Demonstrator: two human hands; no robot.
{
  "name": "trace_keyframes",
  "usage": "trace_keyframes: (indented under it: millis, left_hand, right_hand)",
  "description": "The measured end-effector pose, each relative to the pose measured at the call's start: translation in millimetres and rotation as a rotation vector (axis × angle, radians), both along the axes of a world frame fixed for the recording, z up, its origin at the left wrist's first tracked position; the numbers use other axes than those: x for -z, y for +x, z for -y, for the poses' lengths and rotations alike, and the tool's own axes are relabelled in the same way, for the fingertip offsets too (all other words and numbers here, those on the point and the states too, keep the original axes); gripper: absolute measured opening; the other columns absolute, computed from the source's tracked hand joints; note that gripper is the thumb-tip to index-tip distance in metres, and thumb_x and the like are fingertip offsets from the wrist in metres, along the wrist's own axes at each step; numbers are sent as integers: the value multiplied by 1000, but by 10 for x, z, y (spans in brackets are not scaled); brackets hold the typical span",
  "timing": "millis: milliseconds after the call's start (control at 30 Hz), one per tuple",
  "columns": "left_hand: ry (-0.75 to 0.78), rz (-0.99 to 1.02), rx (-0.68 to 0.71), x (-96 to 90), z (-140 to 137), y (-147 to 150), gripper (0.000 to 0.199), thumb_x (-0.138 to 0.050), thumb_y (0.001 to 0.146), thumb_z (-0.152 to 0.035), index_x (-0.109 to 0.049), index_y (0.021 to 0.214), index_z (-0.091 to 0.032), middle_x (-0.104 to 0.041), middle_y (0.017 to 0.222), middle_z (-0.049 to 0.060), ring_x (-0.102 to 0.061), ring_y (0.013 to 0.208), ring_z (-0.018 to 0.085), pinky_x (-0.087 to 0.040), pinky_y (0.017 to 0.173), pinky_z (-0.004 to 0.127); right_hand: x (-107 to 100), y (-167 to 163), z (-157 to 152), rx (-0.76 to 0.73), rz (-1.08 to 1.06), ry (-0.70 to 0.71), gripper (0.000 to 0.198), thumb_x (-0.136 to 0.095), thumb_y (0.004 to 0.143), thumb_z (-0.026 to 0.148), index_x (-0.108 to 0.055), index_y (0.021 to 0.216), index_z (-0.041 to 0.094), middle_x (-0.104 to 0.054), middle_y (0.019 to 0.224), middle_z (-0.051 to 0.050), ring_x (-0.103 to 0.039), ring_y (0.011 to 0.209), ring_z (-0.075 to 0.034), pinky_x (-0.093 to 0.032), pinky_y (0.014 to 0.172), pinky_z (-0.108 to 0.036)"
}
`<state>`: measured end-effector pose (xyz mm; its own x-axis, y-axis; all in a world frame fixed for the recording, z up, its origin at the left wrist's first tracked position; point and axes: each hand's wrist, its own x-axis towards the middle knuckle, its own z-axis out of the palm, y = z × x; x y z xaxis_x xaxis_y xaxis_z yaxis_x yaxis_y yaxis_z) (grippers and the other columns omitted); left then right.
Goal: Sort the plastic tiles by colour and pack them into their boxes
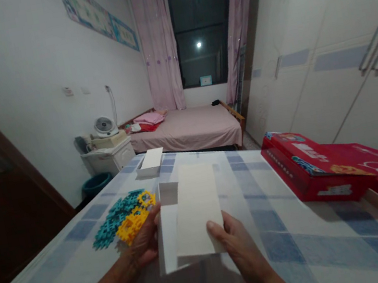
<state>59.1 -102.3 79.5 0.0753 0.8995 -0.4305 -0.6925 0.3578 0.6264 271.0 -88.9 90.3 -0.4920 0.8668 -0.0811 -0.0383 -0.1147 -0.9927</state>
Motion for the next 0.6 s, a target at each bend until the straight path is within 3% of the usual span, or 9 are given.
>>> trace_keyframes:
  millis: [100,267,433,600]
  left_hand:
    - [63,34,73,148,-6,182,60,-66,76,-45,-55,123,-9,-74,91,13,-69,88,29,-53,83,42]
    - [166,46,117,197,-65,315,60,-65,76,-42,-55,124,-7,-72,96,16,-68,93,31,-49,90,43]
    - [179,89,25,208,-150,386,48,-57,81,-37,-57,120,-9,-73,97,13,-68,93,28,-49,89,41]
    - [185,96,22,166,-226,459,48,-59,78,-41,-61,113,-8,-73,92,13,-68,88,29,-49,87,41]
  right_hand:
    - [29,-14,22,12,100,76,50,-48,85,48,-55,121,15,-67,109,-10,-63,94,-25,-51,77,-35]
    - [22,69,-4,83,414,306,37,-47,85,44,-60,106,18,-67,102,-8,-62,89,-23,-48,76,-33]
    - [12,140,-66,156,476,244,41,-42,85,51,-55,104,17,-65,100,-9,-62,81,-21,-49,69,-31]
    - [96,76,-28,147,308,161,57,-43,85,51,-40,132,19,-52,131,-11,-52,117,-24,-45,93,-35]
